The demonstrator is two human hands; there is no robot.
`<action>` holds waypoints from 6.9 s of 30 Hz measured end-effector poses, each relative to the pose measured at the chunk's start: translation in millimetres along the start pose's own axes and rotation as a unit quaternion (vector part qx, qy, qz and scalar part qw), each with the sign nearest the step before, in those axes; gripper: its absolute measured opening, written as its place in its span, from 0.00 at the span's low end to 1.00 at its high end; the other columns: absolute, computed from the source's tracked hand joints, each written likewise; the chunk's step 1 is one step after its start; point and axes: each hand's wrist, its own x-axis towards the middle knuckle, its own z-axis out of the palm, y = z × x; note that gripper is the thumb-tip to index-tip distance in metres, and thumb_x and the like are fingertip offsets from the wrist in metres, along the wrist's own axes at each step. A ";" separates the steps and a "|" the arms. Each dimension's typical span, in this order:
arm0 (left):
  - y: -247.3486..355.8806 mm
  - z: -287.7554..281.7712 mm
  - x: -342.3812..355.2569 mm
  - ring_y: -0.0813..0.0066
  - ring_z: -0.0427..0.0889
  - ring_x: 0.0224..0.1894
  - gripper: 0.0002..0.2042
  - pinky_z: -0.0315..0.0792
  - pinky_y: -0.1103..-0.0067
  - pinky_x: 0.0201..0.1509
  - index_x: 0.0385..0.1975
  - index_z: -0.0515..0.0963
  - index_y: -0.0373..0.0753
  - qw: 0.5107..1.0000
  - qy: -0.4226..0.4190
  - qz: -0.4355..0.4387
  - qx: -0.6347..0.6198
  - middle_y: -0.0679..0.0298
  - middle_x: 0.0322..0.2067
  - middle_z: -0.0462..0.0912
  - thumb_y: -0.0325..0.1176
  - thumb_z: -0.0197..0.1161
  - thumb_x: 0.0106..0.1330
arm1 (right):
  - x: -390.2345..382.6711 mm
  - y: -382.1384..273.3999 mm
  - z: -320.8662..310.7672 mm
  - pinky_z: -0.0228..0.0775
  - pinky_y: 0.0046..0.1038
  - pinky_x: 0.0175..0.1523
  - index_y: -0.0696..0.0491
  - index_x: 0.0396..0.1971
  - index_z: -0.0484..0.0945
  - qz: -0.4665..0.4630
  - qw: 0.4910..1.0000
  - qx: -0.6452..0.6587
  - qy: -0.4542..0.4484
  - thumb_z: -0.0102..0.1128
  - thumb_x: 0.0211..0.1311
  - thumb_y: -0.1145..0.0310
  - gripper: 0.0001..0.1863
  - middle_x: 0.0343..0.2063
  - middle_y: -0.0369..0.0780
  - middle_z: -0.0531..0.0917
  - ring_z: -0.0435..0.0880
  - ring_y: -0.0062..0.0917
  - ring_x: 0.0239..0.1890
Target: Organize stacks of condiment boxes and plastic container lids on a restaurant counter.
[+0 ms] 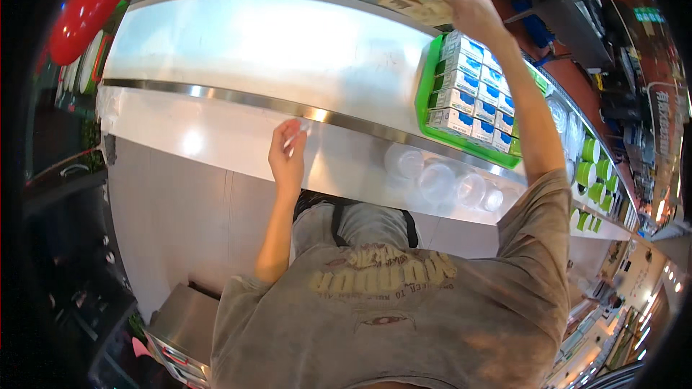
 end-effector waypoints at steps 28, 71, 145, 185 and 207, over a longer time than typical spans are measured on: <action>-18.3 11.3 -102.9 0.79 0.79 0.39 0.09 0.73 0.82 0.48 0.46 0.77 0.32 0.978 -0.142 -0.151 0.021 0.62 0.37 0.83 0.26 0.58 0.69 | -56.4 113.4 43.4 0.75 0.37 0.54 0.51 0.52 0.78 0.157 0.963 0.106 -0.192 0.70 0.44 0.67 0.29 0.44 0.47 0.84 0.84 0.40 0.46; 236.5 278.3 -399.3 0.78 0.72 0.22 0.10 0.64 0.81 0.23 0.36 0.84 0.44 -0.113 -0.871 0.143 -0.457 0.70 0.23 0.71 0.41 0.68 0.62 | -766.7 -554.5 157.4 0.79 0.32 0.32 0.57 0.35 0.86 0.885 0.117 0.441 0.095 0.62 0.57 0.65 0.12 0.25 0.43 0.86 0.86 0.29 0.26; 82.0 900.7 -264.8 0.62 0.78 0.51 0.33 0.70 0.72 0.56 0.55 0.73 0.37 0.940 -0.091 0.174 0.281 0.56 0.50 0.78 0.29 0.76 0.44 | -921.5 289.4 156.3 0.75 0.20 0.37 0.59 0.41 0.83 0.412 0.423 0.806 0.048 0.55 0.70 0.68 0.12 0.30 0.37 0.84 0.80 0.16 0.30; 46.0 560.6 -357.9 0.47 0.63 0.66 0.28 0.57 0.55 0.69 0.66 0.61 0.45 0.855 -0.301 -0.184 -0.381 0.48 0.62 0.67 0.54 0.46 0.72 | -676.7 100.1 13.9 0.73 0.37 0.50 0.54 0.57 0.72 0.217 0.797 0.506 0.248 0.59 0.47 0.86 0.32 0.49 0.44 0.80 0.79 0.42 0.48; 43.4 555.3 -364.2 0.64 0.66 0.65 0.31 0.59 0.70 0.68 0.65 0.61 0.31 0.933 -0.308 0.108 -0.154 0.50 0.67 0.62 0.38 0.63 0.65 | -673.6 72.3 29.8 0.73 0.31 0.45 0.60 0.53 0.64 0.331 0.702 0.560 0.288 0.69 0.52 0.76 0.29 0.43 0.48 0.79 0.82 0.35 0.40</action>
